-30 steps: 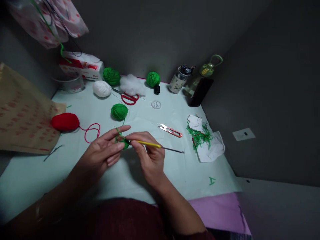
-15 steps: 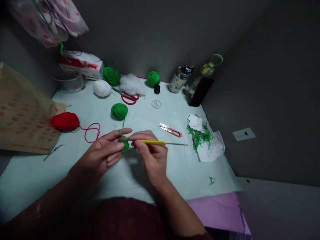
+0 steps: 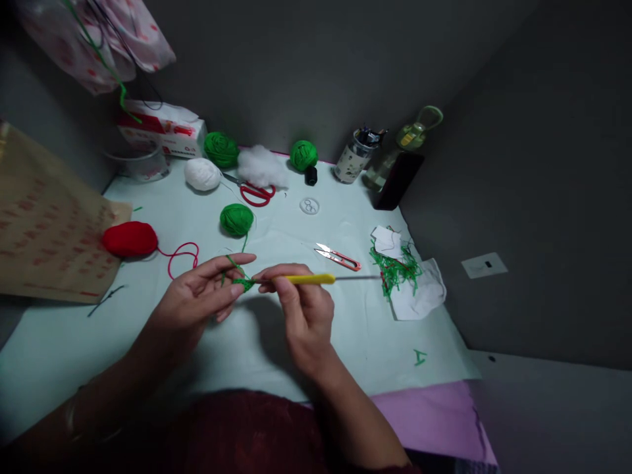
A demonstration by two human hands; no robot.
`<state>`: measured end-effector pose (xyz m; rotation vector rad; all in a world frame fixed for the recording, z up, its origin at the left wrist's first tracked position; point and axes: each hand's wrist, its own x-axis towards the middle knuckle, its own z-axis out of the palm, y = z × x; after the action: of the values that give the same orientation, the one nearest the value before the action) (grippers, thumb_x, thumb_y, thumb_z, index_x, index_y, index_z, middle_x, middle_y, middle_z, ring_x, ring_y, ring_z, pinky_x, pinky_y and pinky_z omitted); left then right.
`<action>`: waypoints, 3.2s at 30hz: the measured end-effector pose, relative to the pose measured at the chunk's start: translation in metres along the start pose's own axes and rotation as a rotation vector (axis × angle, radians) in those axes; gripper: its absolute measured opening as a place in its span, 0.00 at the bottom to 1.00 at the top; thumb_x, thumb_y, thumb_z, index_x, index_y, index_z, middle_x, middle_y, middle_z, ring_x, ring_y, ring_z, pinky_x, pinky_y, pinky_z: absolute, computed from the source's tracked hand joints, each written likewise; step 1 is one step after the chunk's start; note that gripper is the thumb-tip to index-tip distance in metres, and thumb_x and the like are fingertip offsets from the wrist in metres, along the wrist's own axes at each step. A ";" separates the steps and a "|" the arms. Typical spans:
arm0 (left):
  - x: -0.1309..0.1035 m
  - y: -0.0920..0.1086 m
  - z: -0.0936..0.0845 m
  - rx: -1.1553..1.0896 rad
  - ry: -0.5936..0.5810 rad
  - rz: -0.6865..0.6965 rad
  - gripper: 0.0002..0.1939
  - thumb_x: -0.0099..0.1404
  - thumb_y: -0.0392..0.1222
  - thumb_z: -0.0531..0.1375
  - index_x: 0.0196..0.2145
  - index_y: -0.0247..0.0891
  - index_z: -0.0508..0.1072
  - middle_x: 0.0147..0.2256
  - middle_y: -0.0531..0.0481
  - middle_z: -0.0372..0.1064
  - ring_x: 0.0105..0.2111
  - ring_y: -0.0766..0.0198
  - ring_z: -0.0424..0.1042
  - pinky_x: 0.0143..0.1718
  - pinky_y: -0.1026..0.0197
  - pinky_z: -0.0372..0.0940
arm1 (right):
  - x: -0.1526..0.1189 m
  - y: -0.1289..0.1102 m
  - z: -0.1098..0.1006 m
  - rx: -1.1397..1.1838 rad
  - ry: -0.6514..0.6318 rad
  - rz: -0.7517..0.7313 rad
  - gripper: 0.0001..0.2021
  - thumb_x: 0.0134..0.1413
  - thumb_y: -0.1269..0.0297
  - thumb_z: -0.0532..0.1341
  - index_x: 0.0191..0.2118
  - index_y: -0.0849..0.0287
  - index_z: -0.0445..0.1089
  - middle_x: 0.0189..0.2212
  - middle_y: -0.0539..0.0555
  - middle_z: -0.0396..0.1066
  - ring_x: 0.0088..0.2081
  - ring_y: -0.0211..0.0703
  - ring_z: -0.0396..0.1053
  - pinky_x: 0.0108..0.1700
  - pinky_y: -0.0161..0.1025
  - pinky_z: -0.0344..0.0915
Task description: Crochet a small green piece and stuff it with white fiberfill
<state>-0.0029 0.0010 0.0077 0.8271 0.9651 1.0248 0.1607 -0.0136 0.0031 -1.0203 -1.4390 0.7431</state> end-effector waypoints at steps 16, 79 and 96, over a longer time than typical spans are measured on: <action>0.004 -0.002 -0.003 -0.309 -0.171 -0.148 0.19 0.60 0.36 0.69 0.50 0.38 0.78 0.24 0.59 0.61 0.16 0.80 0.48 0.16 0.73 0.47 | 0.004 0.006 0.006 0.128 0.027 0.026 0.09 0.66 0.68 0.59 0.40 0.54 0.78 0.36 0.52 0.78 0.37 0.41 0.74 0.37 0.41 0.74; -0.008 -0.001 0.006 0.024 0.028 0.093 0.28 0.61 0.36 0.68 0.59 0.45 0.71 0.35 0.54 0.64 0.25 0.74 0.55 0.24 0.70 0.56 | -0.008 -0.009 -0.009 -0.242 -0.145 -0.263 0.15 0.65 0.76 0.56 0.51 0.53 0.71 0.40 0.54 0.78 0.40 0.43 0.76 0.40 0.44 0.75; -0.002 0.005 0.008 -0.179 -0.091 -0.080 0.28 0.58 0.38 0.69 0.56 0.38 0.73 0.33 0.53 0.68 0.17 0.79 0.48 0.15 0.70 0.43 | -0.003 0.002 0.004 -0.017 -0.015 -0.055 0.12 0.65 0.71 0.59 0.46 0.49 0.77 0.39 0.51 0.78 0.40 0.43 0.74 0.40 0.44 0.75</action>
<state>0.0023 -0.0002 0.0161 0.6760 0.8102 0.9810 0.1574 -0.0148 -0.0001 -0.9869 -1.4824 0.7008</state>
